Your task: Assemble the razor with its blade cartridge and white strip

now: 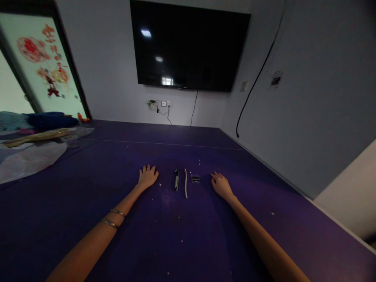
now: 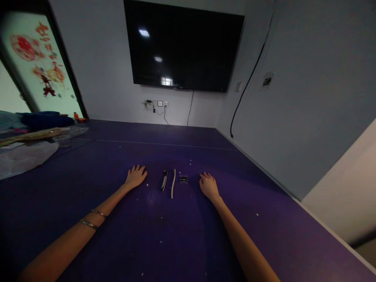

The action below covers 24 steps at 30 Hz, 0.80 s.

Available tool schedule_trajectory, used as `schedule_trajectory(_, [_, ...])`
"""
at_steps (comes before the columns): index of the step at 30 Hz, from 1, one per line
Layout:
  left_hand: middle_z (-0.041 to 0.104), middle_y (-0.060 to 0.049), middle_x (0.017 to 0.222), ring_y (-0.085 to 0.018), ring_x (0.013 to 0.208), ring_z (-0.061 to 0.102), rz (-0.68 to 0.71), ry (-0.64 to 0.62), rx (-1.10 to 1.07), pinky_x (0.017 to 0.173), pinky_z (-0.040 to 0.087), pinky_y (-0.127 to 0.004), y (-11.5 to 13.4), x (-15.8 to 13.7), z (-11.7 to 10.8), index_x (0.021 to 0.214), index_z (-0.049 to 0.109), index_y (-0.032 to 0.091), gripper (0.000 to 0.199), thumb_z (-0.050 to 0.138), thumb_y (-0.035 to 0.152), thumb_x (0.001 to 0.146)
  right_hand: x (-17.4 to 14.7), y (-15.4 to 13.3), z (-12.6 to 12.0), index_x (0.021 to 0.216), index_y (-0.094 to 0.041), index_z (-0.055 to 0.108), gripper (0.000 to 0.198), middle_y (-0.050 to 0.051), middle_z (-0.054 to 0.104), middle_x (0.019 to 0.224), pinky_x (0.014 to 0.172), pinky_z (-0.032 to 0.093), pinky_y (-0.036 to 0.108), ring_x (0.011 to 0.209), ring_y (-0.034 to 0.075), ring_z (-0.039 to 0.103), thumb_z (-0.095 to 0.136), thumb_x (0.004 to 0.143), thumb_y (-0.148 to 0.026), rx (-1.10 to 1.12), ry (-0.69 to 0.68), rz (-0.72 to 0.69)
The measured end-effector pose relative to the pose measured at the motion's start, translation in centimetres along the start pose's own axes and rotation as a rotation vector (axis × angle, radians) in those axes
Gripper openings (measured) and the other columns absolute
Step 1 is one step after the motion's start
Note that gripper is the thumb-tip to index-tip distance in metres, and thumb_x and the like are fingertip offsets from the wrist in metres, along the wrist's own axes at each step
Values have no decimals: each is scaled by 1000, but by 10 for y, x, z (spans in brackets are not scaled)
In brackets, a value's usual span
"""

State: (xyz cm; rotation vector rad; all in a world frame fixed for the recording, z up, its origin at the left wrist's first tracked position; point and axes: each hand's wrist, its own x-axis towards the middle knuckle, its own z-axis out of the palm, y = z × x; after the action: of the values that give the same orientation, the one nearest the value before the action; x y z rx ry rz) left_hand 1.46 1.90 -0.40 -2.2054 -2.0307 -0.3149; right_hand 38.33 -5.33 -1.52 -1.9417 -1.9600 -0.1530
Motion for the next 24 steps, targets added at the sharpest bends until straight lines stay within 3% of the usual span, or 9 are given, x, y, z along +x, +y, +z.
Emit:
schedule_trajectory(19, [37, -16, 138, -36, 127, 29, -42, -48, -64, 98, 26, -51, -1, 2, -5, 129, 44, 17, 51, 30, 41, 86, -2, -4, -5, 119, -14, 57, 42, 14, 51, 128, 100, 32, 40, 121, 27, 42, 36, 84, -22, 25, 18, 5])
schedule_trajectory(24, [56, -10, 118, -27, 110, 49, -52, 136, -130, 88, 39, -38, 16, -4, -32, 106, 60, 21, 33, 38, 32, 83, -2, -5, -6, 118, -16, 58, 41, 13, 52, 127, 99, 32, 39, 121, 26, 43, 38, 83, -23, 32, 17, 12])
